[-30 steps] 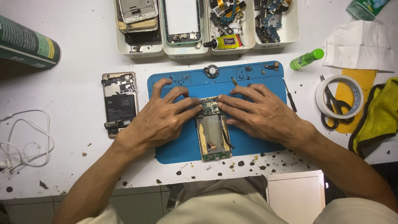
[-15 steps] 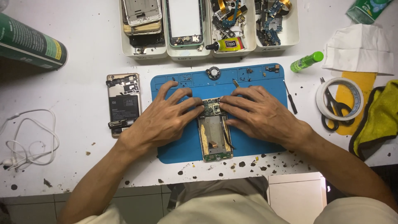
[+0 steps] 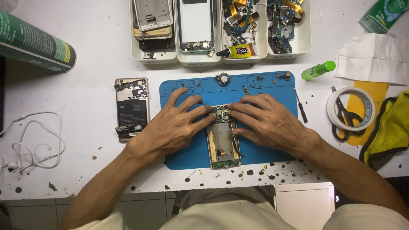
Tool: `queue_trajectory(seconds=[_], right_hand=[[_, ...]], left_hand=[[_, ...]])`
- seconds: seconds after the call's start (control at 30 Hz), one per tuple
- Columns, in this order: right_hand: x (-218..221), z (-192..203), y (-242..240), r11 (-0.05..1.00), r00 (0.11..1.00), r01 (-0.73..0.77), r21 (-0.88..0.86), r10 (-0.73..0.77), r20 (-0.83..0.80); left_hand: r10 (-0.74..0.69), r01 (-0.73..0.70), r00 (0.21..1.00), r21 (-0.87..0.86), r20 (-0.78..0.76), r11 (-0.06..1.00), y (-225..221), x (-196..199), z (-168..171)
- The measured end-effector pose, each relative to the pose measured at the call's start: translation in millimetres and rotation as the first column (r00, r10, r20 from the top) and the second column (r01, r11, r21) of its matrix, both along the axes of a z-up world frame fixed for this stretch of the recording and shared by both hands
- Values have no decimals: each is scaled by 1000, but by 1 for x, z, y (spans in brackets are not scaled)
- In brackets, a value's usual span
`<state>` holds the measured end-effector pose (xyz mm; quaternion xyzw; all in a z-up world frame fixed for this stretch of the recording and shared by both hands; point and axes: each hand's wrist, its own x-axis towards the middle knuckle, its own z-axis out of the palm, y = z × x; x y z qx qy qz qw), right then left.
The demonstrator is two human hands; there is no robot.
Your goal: Repairing a mobile phone by installing internal components onto the motherboard using tweezers
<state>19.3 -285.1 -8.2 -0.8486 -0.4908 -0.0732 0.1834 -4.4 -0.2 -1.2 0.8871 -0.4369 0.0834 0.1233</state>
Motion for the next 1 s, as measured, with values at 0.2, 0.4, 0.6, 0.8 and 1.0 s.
queue_trajectory(seconds=[0.2, 0.4, 0.6, 0.8, 1.0], right_hand=[[-1, 5, 4, 1000, 999, -1, -2, 1, 32], [0, 4, 6, 1000, 999, -3, -4, 3, 36], [3, 0, 1, 999, 999, -32, 35, 32, 10], [1, -7, 3, 999, 1000, -8, 38, 9, -13], [-2, 1, 7, 991, 991, 127, -29, -128, -38]], left_hand=[[2, -2, 999, 1, 40, 1000, 2, 1, -2], [20, -20, 1000, 12, -13, 1000, 1, -2, 3], [-17, 18, 997, -6, 69, 1000, 2, 3, 5], [3, -1, 996, -23, 87, 1000, 0, 3, 3], [62, -55, 992, -64, 109, 996, -2, 5, -6]])
